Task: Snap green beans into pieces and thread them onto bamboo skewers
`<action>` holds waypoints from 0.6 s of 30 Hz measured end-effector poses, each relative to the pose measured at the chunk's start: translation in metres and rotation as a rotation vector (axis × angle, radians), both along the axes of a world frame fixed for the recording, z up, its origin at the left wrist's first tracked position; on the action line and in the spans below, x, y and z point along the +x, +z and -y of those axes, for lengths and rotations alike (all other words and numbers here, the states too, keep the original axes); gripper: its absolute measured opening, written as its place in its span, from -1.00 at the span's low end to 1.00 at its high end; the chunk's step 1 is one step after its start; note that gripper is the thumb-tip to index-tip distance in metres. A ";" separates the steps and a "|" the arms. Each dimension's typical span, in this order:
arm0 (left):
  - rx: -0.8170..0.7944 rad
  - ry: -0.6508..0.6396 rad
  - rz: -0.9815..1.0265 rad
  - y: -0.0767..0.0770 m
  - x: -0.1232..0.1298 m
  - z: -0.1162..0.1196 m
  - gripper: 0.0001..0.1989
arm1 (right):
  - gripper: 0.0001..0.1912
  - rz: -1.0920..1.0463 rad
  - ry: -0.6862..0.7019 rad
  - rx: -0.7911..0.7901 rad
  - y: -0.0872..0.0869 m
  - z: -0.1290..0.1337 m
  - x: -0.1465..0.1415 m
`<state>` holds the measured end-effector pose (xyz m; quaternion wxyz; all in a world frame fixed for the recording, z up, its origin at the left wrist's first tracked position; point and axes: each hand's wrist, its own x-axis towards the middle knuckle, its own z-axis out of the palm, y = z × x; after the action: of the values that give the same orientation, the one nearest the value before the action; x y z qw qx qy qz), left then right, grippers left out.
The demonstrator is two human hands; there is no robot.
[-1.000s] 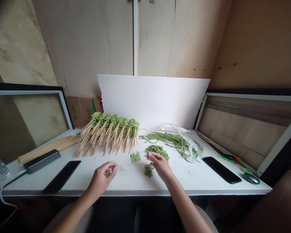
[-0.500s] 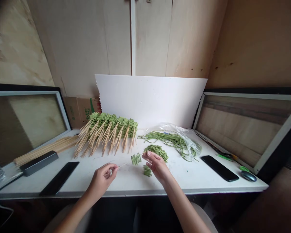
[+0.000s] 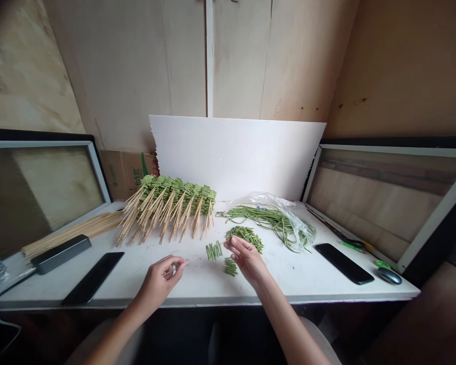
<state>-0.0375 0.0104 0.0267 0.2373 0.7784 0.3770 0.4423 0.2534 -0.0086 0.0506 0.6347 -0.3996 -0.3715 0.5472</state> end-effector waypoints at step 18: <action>0.025 0.006 -0.034 0.005 -0.001 0.005 -0.80 | -0.64 0.080 -0.098 0.046 0.007 0.008 -0.014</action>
<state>-0.0381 0.0054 0.0313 0.2197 0.7876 0.3777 0.4345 0.2394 -0.0170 0.0571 0.6544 -0.4242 -0.3889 0.4905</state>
